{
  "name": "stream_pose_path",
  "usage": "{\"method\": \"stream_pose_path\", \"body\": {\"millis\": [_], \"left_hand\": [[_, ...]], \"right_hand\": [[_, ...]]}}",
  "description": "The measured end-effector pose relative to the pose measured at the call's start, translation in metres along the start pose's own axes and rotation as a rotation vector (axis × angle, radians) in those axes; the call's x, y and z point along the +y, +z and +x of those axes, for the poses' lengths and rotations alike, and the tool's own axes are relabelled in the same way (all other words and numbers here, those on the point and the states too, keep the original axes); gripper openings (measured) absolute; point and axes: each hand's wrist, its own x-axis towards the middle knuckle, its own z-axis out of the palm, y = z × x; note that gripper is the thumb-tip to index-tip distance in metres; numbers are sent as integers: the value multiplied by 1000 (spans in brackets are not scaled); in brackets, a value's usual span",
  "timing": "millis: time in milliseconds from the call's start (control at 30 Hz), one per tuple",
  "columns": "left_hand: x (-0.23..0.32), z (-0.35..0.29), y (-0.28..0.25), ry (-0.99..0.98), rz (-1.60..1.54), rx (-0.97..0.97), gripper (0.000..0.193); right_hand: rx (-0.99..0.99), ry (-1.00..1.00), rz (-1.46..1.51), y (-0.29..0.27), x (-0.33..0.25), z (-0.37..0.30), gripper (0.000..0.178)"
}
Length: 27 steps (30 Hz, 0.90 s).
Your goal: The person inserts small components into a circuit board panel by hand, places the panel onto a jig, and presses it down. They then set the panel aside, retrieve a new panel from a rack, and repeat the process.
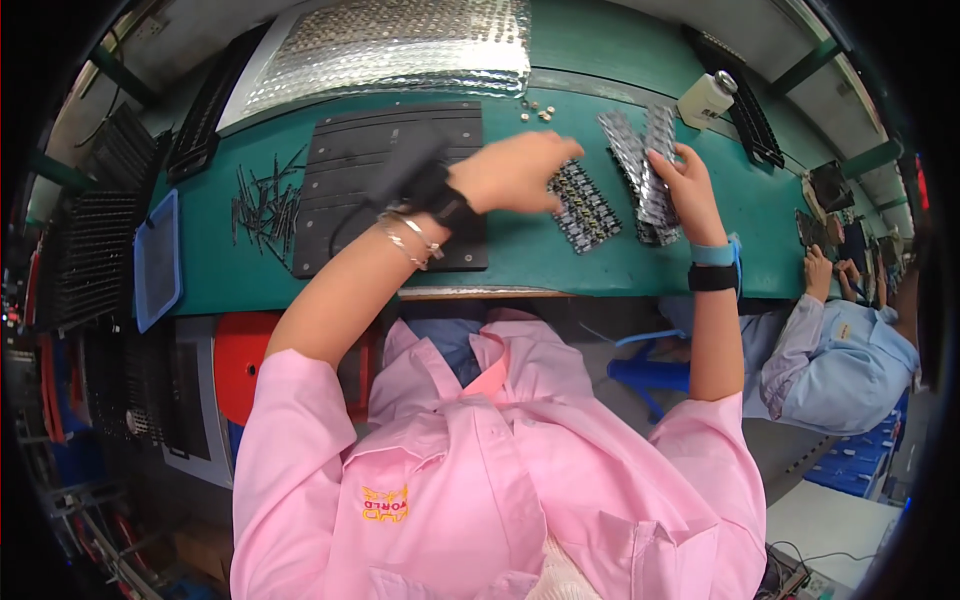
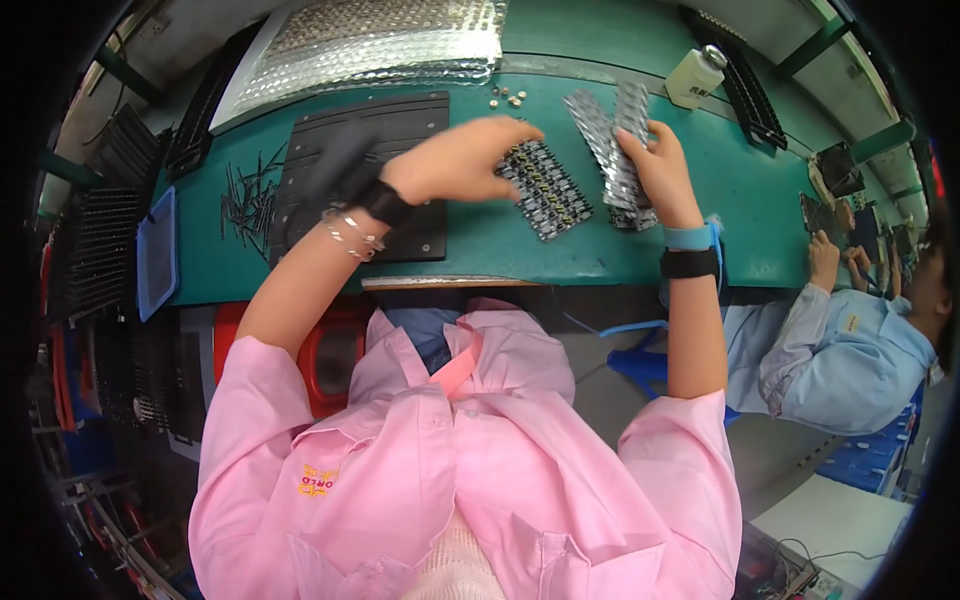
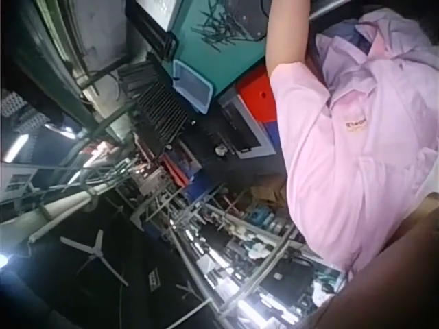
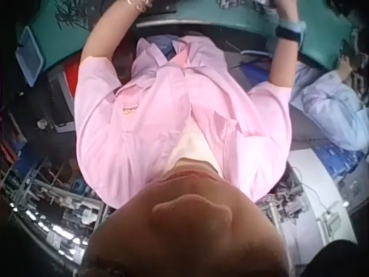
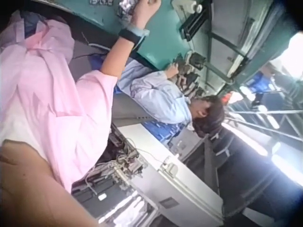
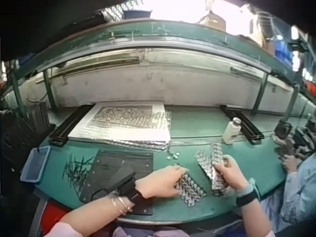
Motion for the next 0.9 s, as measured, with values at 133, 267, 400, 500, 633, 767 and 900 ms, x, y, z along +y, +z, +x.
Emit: {"method": "stream_pose_path", "body": {"millis": [133,267,400,500,633,767,900], "left_hand": [[-15,21,37,417,387,-54,59],[-23,26,38,551,338,-19,45],[-14,21,42,632,405,117,35],[2,14,22,321,218,217,27],[6,-8,-12,-92,-431,484,24],[0,-52,-29,-318,-720,390,20],[-7,-106,-38,-528,-713,300,17]], "right_hand": [[209,-46,-442,-32,30,7,36],[299,-128,-600,-31,36,-3,37],[291,-356,-428,-11,15,-13,36],[283,-469,-340,15,-7,-29,35],[-98,-213,190,80,-32,-52,28],[-310,-81,134,125,-30,-43,26],[-416,14,109,165,-26,-28,27]]}}
